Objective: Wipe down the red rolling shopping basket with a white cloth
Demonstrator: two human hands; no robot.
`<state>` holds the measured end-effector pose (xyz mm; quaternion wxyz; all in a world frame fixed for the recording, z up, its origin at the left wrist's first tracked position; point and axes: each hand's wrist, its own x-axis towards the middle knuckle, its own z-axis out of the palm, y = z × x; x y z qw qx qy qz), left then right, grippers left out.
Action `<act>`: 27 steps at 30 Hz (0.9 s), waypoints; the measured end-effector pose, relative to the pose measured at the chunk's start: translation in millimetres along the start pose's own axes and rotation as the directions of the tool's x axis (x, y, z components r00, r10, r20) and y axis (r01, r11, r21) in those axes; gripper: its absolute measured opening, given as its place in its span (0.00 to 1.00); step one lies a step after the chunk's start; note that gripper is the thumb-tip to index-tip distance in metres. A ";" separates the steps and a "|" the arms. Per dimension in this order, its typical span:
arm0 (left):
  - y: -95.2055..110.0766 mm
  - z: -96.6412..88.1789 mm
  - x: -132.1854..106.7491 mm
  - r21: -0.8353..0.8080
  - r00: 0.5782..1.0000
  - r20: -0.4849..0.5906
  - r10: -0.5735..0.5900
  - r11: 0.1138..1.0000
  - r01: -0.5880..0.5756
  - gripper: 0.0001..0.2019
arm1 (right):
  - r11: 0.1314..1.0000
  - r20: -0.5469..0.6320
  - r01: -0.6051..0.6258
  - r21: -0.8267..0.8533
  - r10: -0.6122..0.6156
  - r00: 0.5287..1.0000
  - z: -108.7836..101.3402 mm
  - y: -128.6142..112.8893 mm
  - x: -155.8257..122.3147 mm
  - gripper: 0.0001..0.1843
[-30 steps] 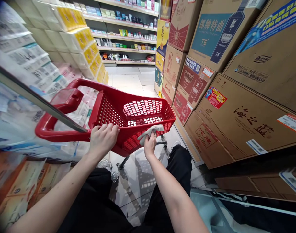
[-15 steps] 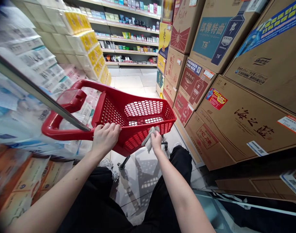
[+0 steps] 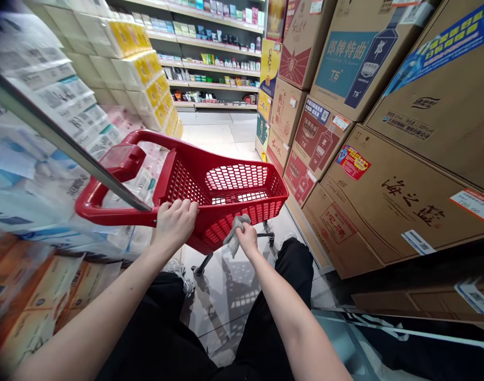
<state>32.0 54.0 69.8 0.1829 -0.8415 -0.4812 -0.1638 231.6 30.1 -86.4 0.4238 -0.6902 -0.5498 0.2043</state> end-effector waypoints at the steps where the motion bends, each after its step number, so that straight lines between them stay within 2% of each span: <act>1: 0.4 1.1 -0.1 0.007 1.000 0.001 -0.007 1.000 0.007 0.12 | 0.999 -0.042 -0.028 0.032 0.029 0.999 -1.2 3.9 -2.7 0.10; 4: 1.9 4.4 -0.7 0.054 1.000 0.000 -0.009 0.999 0.009 0.12 | 0.993 -0.225 -0.072 0.092 0.091 0.970 -5.0 10.8 -7.0 0.11; 6: 3.1 5.4 -1.0 0.079 1.000 -0.001 -0.001 0.997 0.001 0.12 | 0.994 -0.248 -0.060 0.089 0.081 0.965 -7.1 10.1 -4.0 0.12; 10: 5.2 4.1 -1.1 0.085 1.000 0.005 0.013 0.996 -0.013 0.12 | 0.998 -0.172 -0.055 -0.015 0.051 0.984 -8.4 1.2 4.2 0.11; 15: 7.3 -0.1 -2.6 0.051 1.000 0.015 0.015 0.999 -0.015 0.12 | 0.987 -0.167 0.037 -0.159 -0.064 0.984 -6.5 -5.4 -0.7 0.13; 19: 8.6 -2.6 -3.8 0.047 1.000 0.027 0.014 0.999 -0.016 0.13 | 0.966 -0.058 -0.030 -0.258 0.015 0.998 -8.8 -5.5 -2.7 0.16; 22: 9.3 -2.3 -3.7 0.091 0.999 0.033 0.001 0.996 -0.004 0.13 | 0.967 -0.017 -0.046 -0.250 0.043 0.999 -13.5 -6.0 -3.2 0.14; 27: 11.5 -1.4 -5.0 0.128 1.000 0.022 -0.011 0.992 0.008 0.12 | 0.981 0.021 0.070 -0.183 -0.068 0.997 -7.1 -14.2 -15.3 0.13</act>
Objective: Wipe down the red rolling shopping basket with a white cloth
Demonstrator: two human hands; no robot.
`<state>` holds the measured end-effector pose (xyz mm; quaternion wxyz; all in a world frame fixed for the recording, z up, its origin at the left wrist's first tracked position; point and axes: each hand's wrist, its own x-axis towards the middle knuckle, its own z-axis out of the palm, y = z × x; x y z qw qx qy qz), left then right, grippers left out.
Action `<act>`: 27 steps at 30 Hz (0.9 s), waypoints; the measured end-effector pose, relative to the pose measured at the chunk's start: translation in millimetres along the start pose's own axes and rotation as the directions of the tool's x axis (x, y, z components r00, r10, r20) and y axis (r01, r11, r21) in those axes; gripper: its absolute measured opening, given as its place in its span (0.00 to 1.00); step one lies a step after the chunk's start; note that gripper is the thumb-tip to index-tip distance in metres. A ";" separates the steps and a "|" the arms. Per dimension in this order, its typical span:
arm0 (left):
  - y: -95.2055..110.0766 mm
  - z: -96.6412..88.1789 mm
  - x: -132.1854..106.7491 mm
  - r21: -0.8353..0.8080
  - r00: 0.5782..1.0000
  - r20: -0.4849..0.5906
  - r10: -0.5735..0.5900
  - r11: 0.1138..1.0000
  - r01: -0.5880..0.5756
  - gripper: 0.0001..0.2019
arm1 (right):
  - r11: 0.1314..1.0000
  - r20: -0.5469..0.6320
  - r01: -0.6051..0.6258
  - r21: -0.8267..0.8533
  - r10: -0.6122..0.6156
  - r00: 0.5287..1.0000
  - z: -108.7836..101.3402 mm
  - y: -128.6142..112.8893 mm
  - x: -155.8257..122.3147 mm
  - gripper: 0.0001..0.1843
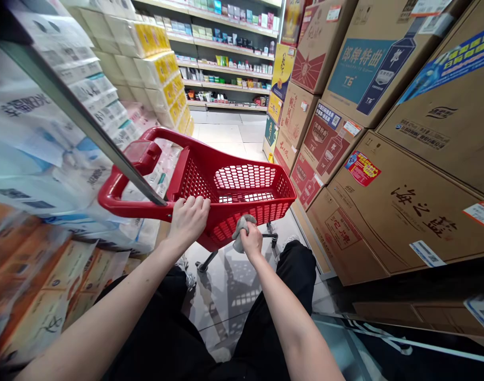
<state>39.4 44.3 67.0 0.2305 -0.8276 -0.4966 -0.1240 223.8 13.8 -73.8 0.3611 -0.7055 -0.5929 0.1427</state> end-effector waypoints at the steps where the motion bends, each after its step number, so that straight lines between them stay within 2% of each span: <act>1: 0.8 -0.4 -0.5 -0.002 1.000 -0.003 0.002 1.000 -0.002 0.12 | 1.000 -0.008 0.022 0.003 -0.022 1.000 3.4 -3.9 -2.5 0.14; 5: 3.2 -2.1 -1.3 -0.016 1.000 -0.005 -0.004 1.000 0.004 0.12 | 0.996 -0.003 0.067 -0.062 -0.067 0.998 13.6 -18.9 -4.0 0.15; 9: 2.1 -1.2 -0.8 -0.038 1.000 -0.002 0.005 0.999 -0.005 0.12 | 0.986 0.059 0.076 -0.145 -0.068 0.996 8.6 -20.6 4.9 0.16; 12: 1.3 -0.5 -1.7 -0.044 1.000 -0.013 -0.001 0.999 0.001 0.12 | 0.993 0.122 0.023 -0.113 -0.009 0.992 4.9 -13.4 5.5 0.13; 15: 2.5 -0.9 -3.7 -0.044 1.000 -0.027 -0.011 0.999 0.009 0.12 | 0.998 0.182 -0.045 -0.038 0.051 0.982 11.6 -8.9 -4.8 0.15; 18: 4.2 -1.6 -5.0 -0.044 0.999 -0.034 -0.009 0.999 0.007 0.12 | 1.000 0.233 -0.012 0.001 0.012 0.972 21.9 -14.3 -16.0 0.19; 20: 4.3 -2.2 -5.3 -0.042 1.000 -0.031 0.003 0.999 -0.005 0.12 | 0.999 0.245 0.024 -0.042 -0.013 0.969 24.1 -21.0 -16.8 0.21; 22: 3.1 -2.9 -5.6 -0.040 0.999 -0.032 0.020 0.999 -0.021 0.13 | 0.993 0.251 0.038 -0.114 -0.008 0.968 20.9 -25.6 -11.3 0.22; 24: 0.9 -3.4 -6.4 -0.043 0.998 -0.047 0.040 0.998 -0.042 0.15 | 0.985 0.304 0.048 -0.163 0.004 0.953 14.1 -25.5 -3.1 0.20; 27: -3.2 -3.2 -8.8 -0.049 0.994 -0.072 0.082 0.995 -0.086 0.18 | 0.989 0.357 0.014 -0.146 0.039 0.933 4.0 -19.5 3.6 0.15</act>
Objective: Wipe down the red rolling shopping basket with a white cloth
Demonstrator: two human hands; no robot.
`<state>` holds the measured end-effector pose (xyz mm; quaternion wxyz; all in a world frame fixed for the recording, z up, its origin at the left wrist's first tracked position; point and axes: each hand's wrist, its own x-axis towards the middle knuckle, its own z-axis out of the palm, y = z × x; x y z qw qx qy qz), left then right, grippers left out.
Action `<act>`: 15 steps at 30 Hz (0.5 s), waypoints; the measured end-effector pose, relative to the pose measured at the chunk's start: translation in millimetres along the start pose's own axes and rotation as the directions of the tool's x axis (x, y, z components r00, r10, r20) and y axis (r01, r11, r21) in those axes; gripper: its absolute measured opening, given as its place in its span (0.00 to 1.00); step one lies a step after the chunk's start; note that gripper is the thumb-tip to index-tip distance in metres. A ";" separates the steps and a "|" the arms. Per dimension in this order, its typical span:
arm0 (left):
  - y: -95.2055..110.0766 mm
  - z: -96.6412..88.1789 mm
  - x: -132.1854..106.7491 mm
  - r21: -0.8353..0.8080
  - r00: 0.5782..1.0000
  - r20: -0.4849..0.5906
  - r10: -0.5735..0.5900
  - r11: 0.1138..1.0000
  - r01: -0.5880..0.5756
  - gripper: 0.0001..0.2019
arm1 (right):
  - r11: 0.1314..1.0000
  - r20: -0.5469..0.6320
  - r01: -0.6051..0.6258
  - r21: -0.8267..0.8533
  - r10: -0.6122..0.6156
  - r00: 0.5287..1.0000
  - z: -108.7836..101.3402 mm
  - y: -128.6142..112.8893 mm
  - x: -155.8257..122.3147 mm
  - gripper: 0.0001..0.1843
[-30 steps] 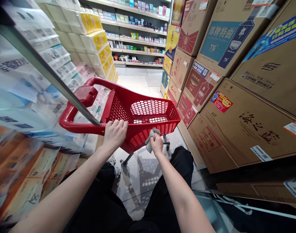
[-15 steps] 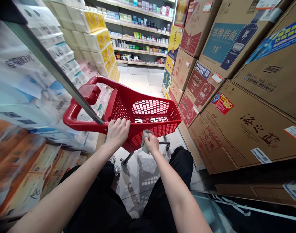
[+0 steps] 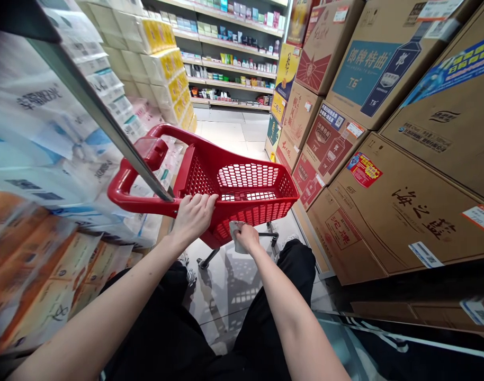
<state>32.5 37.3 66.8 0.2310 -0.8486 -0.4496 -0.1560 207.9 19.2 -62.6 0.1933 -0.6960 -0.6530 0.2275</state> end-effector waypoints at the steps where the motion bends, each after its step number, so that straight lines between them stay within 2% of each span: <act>1: -1.2 0.2 -1.0 -0.005 1.000 -0.002 0.017 1.000 -0.017 0.18 | 0.999 -0.035 -0.023 0.036 0.024 0.999 -1.7 2.3 -1.3 0.14; 3: -3.3 0.6 -2.7 -0.020 0.999 0.000 0.045 0.999 -0.045 0.18 | 0.989 -0.188 -0.050 0.140 0.076 0.979 -4.0 4.3 -6.3 0.15; 4: -4.5 0.4 -3.3 -0.033 0.998 -0.002 0.055 0.998 -0.055 0.17 | 0.981 -0.286 -0.034 0.194 0.089 0.954 -5.8 3.6 -8.9 0.16; 7: -10.0 -2.8 -5.0 -0.101 0.995 -0.039 0.087 0.991 -0.090 0.18 | 0.955 -0.544 0.109 0.277 0.062 0.837 -19.3 -5.8 -12.1 0.19; 9: -17.0 -7.9 -7.7 -0.160 0.991 -0.090 0.100 0.981 -0.114 0.20 | 0.949 -0.629 0.207 0.238 -0.012 0.777 -35.0 -17.0 -8.9 0.22; 11: -26.9 -14.1 -12.6 -0.193 0.985 -0.155 0.072 0.976 -0.101 0.21 | 0.947 -0.614 0.292 0.131 -0.154 0.774 -51.5 -30.3 -3.1 0.24; 15: -48.6 -21.6 -25.6 -0.173 0.973 -0.224 -0.056 0.985 0.017 0.20 | 0.892 -0.399 0.420 -0.168 -0.451 0.798 -67.3 -52.3 11.3 0.22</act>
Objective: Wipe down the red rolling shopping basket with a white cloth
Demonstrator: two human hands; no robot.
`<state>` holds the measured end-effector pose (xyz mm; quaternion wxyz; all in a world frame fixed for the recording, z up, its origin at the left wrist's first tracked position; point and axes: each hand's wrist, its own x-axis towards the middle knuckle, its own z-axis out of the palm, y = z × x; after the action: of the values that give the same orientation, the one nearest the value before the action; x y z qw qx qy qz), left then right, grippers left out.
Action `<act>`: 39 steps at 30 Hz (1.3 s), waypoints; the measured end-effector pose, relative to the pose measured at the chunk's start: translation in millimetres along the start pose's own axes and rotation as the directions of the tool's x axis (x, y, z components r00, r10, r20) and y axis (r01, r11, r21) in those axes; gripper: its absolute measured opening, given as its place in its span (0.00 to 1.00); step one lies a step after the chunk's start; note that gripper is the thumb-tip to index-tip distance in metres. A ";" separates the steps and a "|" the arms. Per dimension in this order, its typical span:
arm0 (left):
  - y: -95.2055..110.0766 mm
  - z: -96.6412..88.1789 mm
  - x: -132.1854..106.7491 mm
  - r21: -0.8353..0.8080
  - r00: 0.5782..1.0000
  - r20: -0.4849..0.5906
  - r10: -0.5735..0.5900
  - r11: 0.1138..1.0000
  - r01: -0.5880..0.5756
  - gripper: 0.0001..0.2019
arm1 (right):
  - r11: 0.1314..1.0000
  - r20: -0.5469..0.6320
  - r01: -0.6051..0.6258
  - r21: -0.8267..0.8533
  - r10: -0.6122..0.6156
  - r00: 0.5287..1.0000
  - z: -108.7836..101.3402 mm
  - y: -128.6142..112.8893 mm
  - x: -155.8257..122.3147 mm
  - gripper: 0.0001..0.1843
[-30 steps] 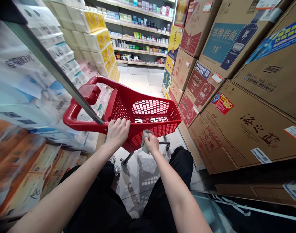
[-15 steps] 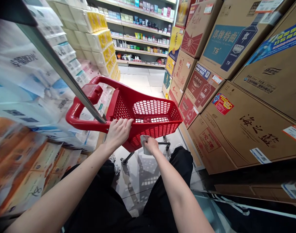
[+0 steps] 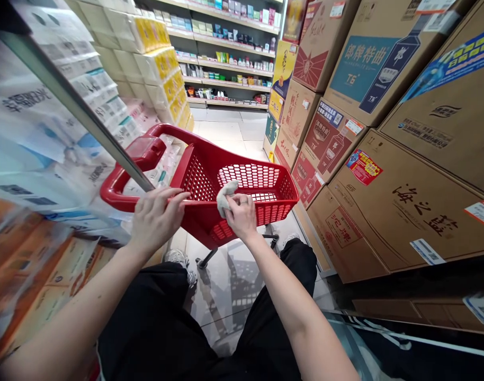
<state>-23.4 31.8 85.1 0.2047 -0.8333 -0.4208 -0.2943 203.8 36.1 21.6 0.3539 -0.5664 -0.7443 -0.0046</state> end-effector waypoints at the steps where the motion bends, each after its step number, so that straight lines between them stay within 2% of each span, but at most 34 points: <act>1: -4.2 -1.1 -2.4 0.007 1.000 0.011 -0.005 1.000 0.005 0.20 | 0.998 0.047 0.044 -0.043 -0.042 0.998 2.4 -0.3 4.1 0.20; 6: -13.9 4.1 -8.1 0.001 0.995 0.095 0.025 1.000 -0.025 0.20 | 0.979 0.166 0.133 -0.156 -0.106 0.980 19.2 21.4 8.5 0.18; 10: -12.6 10.4 -7.5 -0.015 0.994 0.106 -0.003 1.000 0.005 0.20 | 0.974 0.106 0.077 -0.215 -0.055 0.993 19.1 51.6 0.0 0.18; 13: -8.6 15.8 -6.2 -0.023 0.995 0.093 -0.022 0.999 0.024 0.19 | 0.971 0.047 0.016 -0.237 -0.005 0.999 18.0 58.1 -3.7 0.18; 15: -4.7 19.4 -5.0 -0.009 0.996 0.086 -0.037 0.999 0.038 0.18 | 0.972 0.044 0.022 -0.233 -0.012 0.999 21.5 46.4 -1.0 0.18; 20: 2.5 21.9 -2.6 0.059 0.995 0.094 -0.029 0.998 0.024 0.17 | 0.973 0.125 0.176 -0.151 -0.158 0.980 36.2 -12.4 18.8 0.19; 22: 1.1 18.3 -2.9 0.054 0.995 0.101 0.003 0.999 -0.009 0.18 | 0.967 0.144 0.210 -0.146 -0.190 0.971 35.8 -21.2 23.6 0.20; 25: -5.3 8.4 -4.8 0.005 0.986 0.133 0.100 0.995 -0.102 0.21 | 0.955 0.204 0.258 -0.146 -0.226 0.952 25.5 -3.9 21.7 0.19; 28: -13.6 -1.1 -8.8 -0.065 0.969 0.162 0.186 0.982 -0.178 0.23 | 0.967 0.231 0.194 -0.168 -0.153 0.961 12.3 29.1 14.5 0.18; 30: -20.3 -3.7 -13.5 -0.106 0.969 0.142 0.202 0.976 -0.188 0.22 | 0.968 0.237 0.165 -0.189 -0.119 0.964 6.5 46.0 11.0 0.18; 32: -28.0 -3.0 -19.0 -0.107 0.989 0.051 0.140 0.985 -0.134 0.18 | 0.965 0.252 0.180 -0.190 -0.129 0.959 4.1 55.3 9.7 0.17; 33: -31.7 -1.9 -21.3 -0.093 0.997 -0.016 0.069 0.993 -0.070 0.16 | 0.964 0.258 0.194 -0.183 -0.143 0.955 3.7 57.7 9.7 0.17; 35: -37.3 0.8 -23.2 -0.067 0.985 -0.140 -0.102 0.993 0.093 0.16 | 0.962 0.262 0.214 -0.167 -0.166 0.951 4.1 60.0 10.4 0.17; 37: -38.6 3.2 -21.0 -0.052 0.963 -0.159 -0.220 0.975 0.214 0.21 | 0.964 0.258 0.215 -0.154 -0.171 0.951 5.1 60.0 11.6 0.17; 39: -35.5 5.1 -16.1 -0.028 0.961 -0.101 -0.256 0.967 0.255 0.22 | 0.969 0.248 0.189 -0.158 -0.147 0.958 7.1 56.2 13.5 0.17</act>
<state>-58.6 45.4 74.0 0.1807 -0.7570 -0.5114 -0.3644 246.2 70.5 1.3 0.2094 -0.5271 -0.8229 -0.0351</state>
